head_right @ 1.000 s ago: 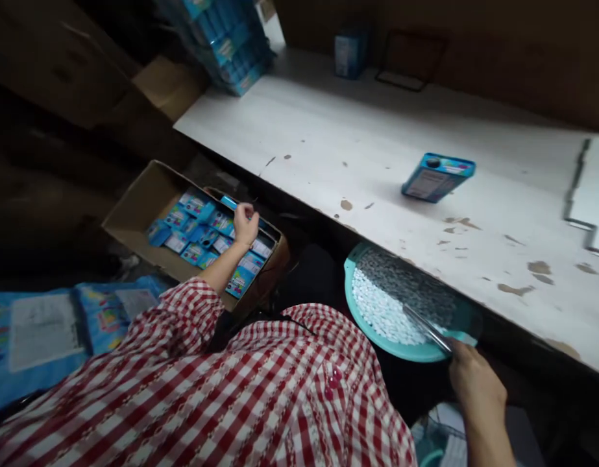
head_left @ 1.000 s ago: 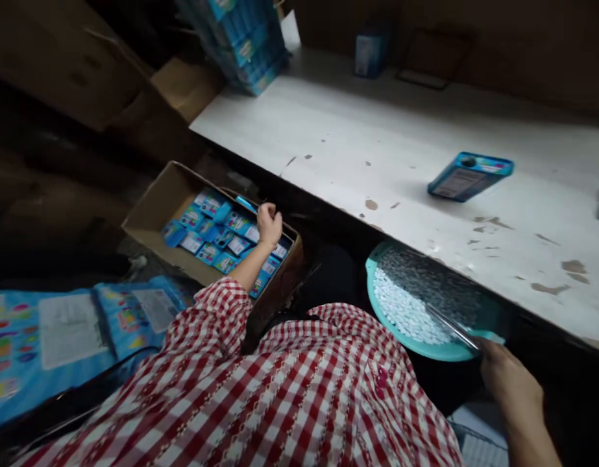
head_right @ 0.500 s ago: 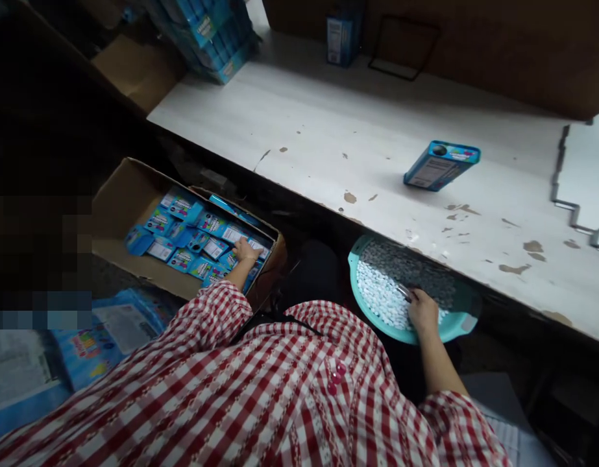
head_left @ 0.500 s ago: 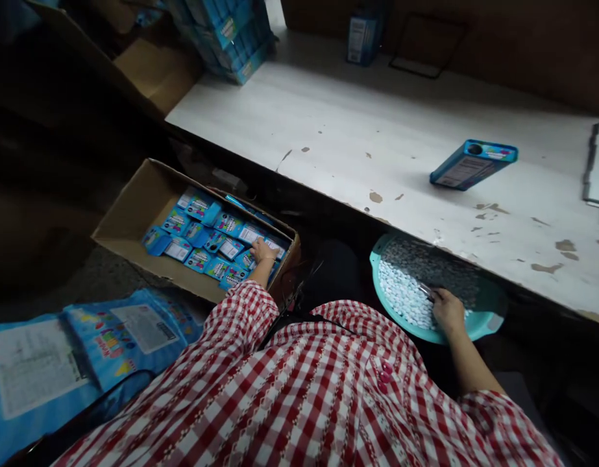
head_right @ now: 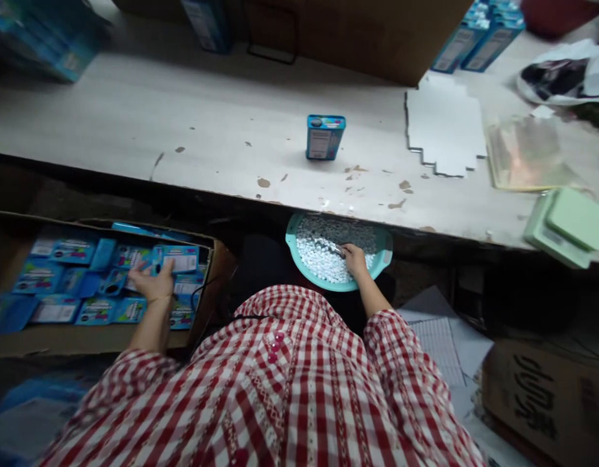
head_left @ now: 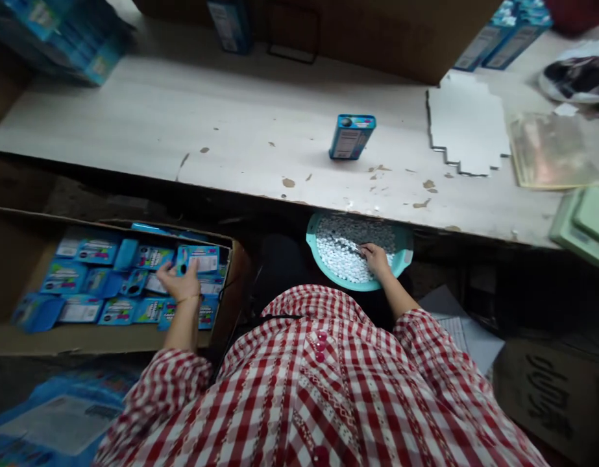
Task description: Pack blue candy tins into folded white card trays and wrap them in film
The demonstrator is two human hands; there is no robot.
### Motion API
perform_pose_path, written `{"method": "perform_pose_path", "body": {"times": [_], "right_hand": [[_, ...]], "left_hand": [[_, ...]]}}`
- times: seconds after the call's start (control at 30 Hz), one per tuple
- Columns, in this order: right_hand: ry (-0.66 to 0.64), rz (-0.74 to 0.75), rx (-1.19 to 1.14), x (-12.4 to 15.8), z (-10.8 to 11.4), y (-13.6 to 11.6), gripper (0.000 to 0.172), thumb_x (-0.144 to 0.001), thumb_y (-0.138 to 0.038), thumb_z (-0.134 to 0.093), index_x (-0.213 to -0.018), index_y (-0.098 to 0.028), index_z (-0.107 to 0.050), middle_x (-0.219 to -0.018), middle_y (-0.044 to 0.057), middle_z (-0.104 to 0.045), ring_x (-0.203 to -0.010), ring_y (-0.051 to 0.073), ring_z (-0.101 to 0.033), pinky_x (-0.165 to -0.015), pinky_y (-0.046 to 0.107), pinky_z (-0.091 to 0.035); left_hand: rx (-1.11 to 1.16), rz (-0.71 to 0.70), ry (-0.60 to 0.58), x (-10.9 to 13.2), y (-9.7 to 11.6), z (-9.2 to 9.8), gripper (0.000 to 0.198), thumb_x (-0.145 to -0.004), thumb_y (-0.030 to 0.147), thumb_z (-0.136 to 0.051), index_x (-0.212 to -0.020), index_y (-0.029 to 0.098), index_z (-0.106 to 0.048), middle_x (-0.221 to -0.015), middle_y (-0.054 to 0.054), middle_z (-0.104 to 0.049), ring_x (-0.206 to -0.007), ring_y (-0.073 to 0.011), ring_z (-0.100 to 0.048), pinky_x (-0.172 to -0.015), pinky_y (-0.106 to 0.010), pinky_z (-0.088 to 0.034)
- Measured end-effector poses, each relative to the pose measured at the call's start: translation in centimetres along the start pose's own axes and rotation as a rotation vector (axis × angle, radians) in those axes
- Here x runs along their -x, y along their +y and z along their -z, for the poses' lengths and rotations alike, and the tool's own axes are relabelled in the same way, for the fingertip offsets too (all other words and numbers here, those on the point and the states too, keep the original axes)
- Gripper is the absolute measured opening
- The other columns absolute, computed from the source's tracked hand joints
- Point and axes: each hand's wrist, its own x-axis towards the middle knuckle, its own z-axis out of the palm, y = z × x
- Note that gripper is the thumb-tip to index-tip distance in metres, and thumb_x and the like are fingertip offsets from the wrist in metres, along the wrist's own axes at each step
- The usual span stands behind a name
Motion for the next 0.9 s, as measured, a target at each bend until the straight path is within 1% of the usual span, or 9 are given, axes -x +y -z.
{"method": "perform_pose_path", "body": {"times": [0.07,0.1,0.17,0.27,0.37,0.53,0.67,0.77,0.9], "right_hand": [[-0.008,0.011,-0.032,0.2,0.7,0.1,0.031,-0.071,-0.026,-0.045,-0.085,-0.009,-0.067,-0.072,0.005,-0.067,-0.064,0.013,-0.055,-0.063,0.025,-0.043],[-0.013,0.021,-0.048,0.4,1.1,0.0,0.031,-0.070,-0.026,-0.045,-0.086,-0.010,-0.067,-0.071,0.005,-0.067,-0.063,0.013,-0.054,-0.063,0.024,-0.043],[-0.021,0.041,-0.077,0.6,2.1,-0.1,0.031,-0.069,-0.027,-0.046,-0.085,-0.011,-0.067,-0.070,0.004,-0.066,-0.062,0.012,-0.053,-0.061,0.024,-0.042],[-0.017,0.059,-0.130,1.4,4.0,-0.5,0.032,-0.067,-0.031,-0.048,-0.084,-0.011,-0.067,-0.065,0.002,-0.063,-0.057,0.011,-0.050,-0.057,0.023,-0.040],[0.014,0.070,-0.204,2.7,6.4,-1.1,0.034,-0.067,-0.036,-0.051,-0.083,-0.011,-0.068,-0.058,0.001,-0.059,-0.053,0.011,-0.048,-0.054,0.024,-0.039],[0.062,0.095,-0.240,5.1,10.3,-3.1,0.035,-0.068,-0.037,-0.052,-0.085,-0.012,-0.070,-0.064,0.002,-0.063,-0.055,0.012,-0.052,-0.056,0.024,-0.042],[0.008,0.152,-0.144,5.5,12.0,-5.1,0.032,-0.072,-0.031,-0.051,-0.088,-0.012,-0.071,-0.075,0.005,-0.069,-0.063,0.013,-0.058,-0.062,0.024,-0.045],[-0.054,0.180,0.078,5.2,12.6,-6.8,0.029,-0.076,-0.025,-0.049,-0.092,-0.015,-0.071,-0.084,0.006,-0.071,-0.073,0.014,-0.062,-0.069,0.024,-0.046],[-0.136,0.156,0.534,5.2,13.0,-10.0,0.032,-0.079,-0.017,-0.046,-0.099,-0.024,-0.070,-0.103,0.004,-0.069,-0.095,0.019,-0.062,-0.079,0.027,-0.045]], "left_hand": [[0.093,-0.051,0.130,1.0,2.6,0.3,0.051,-0.061,0.041,-0.069,-0.101,0.019,-0.048,-0.099,-0.005,-0.059,-0.098,-0.0230,-0.059,-0.091,-0.042,-0.047],[0.145,-0.106,0.112,1.7,4.2,0.1,0.052,-0.061,0.041,-0.070,-0.103,0.019,-0.050,-0.098,-0.005,-0.060,-0.095,-0.0222,-0.060,-0.090,-0.041,-0.048],[0.220,-0.239,-0.049,3.4,7.9,-1.2,0.051,-0.061,0.042,-0.071,-0.104,0.020,-0.054,-0.097,-0.003,-0.062,-0.092,-0.0198,-0.061,-0.087,-0.037,-0.050],[0.246,-0.376,-0.338,5.9,13.1,-4.7,0.045,-0.063,0.041,-0.071,-0.100,0.019,-0.058,-0.089,-0.002,-0.064,-0.080,-0.0165,-0.061,-0.078,-0.031,-0.051],[0.188,-0.549,-0.552,7.9,16.5,-8.5,0.040,-0.065,0.037,-0.071,-0.101,0.020,-0.060,-0.091,-0.003,-0.064,-0.082,-0.0173,-0.059,-0.077,-0.031,-0.049],[0.088,-0.821,-0.716,10.3,19.5,-13.6,0.034,-0.067,0.028,-0.070,-0.099,0.021,-0.060,-0.093,-0.004,-0.064,-0.087,-0.0210,-0.055,-0.082,-0.035,-0.045],[-0.010,-0.897,-0.830,12.4,21.1,-16.8,0.044,-0.063,0.020,-0.072,-0.105,0.018,-0.056,-0.096,-0.007,-0.061,-0.092,-0.0241,-0.054,-0.085,-0.036,-0.044],[-0.087,-0.905,-0.897,13.7,21.7,-18.4,0.054,-0.062,0.016,-0.072,-0.112,0.017,-0.050,-0.098,-0.009,-0.059,-0.096,-0.0251,-0.053,-0.086,-0.036,-0.045],[-0.164,-0.919,-0.934,14.8,21.6,-19.1,0.055,-0.064,0.016,-0.071,-0.113,0.017,-0.047,-0.098,-0.008,-0.057,-0.098,-0.0242,-0.053,-0.087,-0.035,-0.044]]}}
